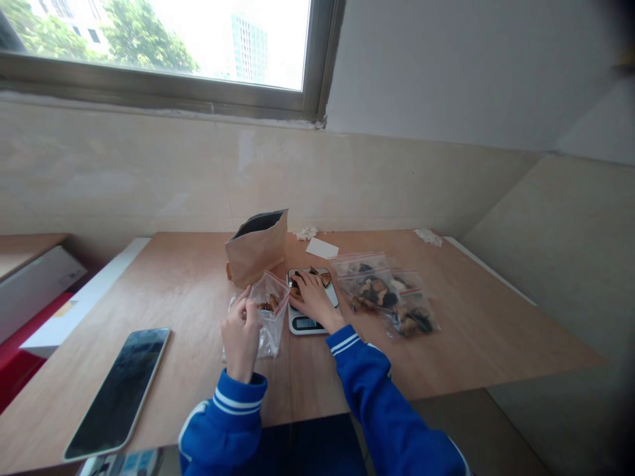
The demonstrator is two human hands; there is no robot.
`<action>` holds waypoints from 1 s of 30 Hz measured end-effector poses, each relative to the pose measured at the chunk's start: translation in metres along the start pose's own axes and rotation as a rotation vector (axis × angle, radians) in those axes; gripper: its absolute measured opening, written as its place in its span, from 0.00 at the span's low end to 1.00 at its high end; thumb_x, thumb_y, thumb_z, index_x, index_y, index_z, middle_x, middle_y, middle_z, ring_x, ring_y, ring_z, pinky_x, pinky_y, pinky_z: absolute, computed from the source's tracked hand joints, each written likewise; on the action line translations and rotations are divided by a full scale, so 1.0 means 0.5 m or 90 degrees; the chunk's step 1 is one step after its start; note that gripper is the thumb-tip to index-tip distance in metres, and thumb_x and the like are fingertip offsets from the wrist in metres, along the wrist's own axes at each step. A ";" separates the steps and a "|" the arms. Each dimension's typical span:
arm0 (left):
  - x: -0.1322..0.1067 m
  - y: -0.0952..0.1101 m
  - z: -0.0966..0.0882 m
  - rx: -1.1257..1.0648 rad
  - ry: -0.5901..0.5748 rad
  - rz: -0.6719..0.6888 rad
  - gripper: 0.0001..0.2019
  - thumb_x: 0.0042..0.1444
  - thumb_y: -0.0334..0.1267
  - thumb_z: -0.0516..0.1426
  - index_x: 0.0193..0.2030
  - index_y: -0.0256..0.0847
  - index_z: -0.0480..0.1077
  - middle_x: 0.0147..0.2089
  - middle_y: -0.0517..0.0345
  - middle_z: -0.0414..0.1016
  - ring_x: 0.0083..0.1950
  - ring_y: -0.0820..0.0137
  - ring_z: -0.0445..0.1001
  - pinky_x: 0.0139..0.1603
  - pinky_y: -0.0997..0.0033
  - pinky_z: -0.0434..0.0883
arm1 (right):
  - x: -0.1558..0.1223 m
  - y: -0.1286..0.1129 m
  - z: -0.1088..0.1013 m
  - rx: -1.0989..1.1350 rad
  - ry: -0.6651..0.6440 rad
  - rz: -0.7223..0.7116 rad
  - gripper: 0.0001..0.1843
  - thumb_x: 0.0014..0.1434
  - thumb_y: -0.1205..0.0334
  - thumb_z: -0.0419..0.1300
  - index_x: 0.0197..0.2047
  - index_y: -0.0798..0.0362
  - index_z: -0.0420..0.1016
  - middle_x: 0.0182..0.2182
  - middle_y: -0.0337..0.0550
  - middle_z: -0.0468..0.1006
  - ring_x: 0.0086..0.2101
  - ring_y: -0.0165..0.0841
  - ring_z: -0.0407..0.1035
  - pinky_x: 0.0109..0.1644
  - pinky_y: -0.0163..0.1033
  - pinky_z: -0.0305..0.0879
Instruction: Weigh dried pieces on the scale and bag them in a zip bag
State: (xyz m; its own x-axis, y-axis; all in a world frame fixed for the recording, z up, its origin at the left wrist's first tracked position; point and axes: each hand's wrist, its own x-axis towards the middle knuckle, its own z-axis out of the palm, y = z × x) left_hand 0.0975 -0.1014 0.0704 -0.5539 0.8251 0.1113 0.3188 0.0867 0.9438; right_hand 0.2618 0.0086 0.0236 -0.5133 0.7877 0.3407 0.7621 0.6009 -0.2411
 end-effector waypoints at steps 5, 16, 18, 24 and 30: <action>0.001 -0.005 0.000 0.038 -0.004 0.026 0.18 0.59 0.43 0.47 0.40 0.40 0.76 0.55 0.49 0.76 0.46 0.62 0.76 0.39 0.65 0.76 | 0.012 0.006 -0.010 -0.023 0.003 -0.025 0.13 0.64 0.58 0.57 0.49 0.55 0.73 0.46 0.53 0.75 0.49 0.44 0.67 0.53 0.49 0.60; 0.001 -0.007 0.008 0.052 0.018 0.108 0.18 0.60 0.43 0.47 0.37 0.40 0.77 0.39 0.51 0.80 0.41 0.61 0.76 0.40 0.63 0.73 | 0.035 0.006 -0.041 0.248 0.204 0.121 0.12 0.63 0.55 0.54 0.32 0.53 0.69 0.30 0.40 0.73 0.31 0.32 0.66 0.38 0.35 0.60; 0.001 -0.004 0.011 0.061 0.015 0.119 0.17 0.60 0.42 0.47 0.35 0.41 0.77 0.37 0.51 0.80 0.41 0.61 0.77 0.40 0.64 0.73 | 0.037 -0.024 -0.071 0.309 0.254 0.159 0.14 0.62 0.52 0.55 0.30 0.53 0.67 0.26 0.37 0.71 0.28 0.30 0.64 0.35 0.33 0.59; -0.002 0.000 0.025 0.067 -0.001 0.146 0.17 0.62 0.42 0.46 0.41 0.41 0.76 0.47 0.51 0.79 0.44 0.63 0.77 0.41 0.66 0.73 | 0.042 -0.121 -0.155 0.517 0.210 0.181 0.17 0.61 0.48 0.55 0.29 0.52 0.64 0.23 0.35 0.71 0.25 0.28 0.64 0.30 0.32 0.59; -0.009 0.004 0.030 0.068 -0.003 0.157 0.18 0.63 0.42 0.45 0.44 0.40 0.75 0.52 0.48 0.77 0.50 0.61 0.76 0.50 0.60 0.73 | 0.036 -0.157 -0.177 0.428 0.024 0.115 0.07 0.58 0.59 0.60 0.31 0.54 0.72 0.28 0.37 0.76 0.29 0.29 0.68 0.33 0.32 0.60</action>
State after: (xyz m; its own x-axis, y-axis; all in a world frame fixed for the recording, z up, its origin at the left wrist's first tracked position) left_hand 0.1120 -0.0966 0.0669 -0.4463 0.8312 0.3317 0.5225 -0.0589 0.8506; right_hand 0.2275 -0.0366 0.1289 -0.3782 0.8851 0.2712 0.4178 0.4246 -0.8032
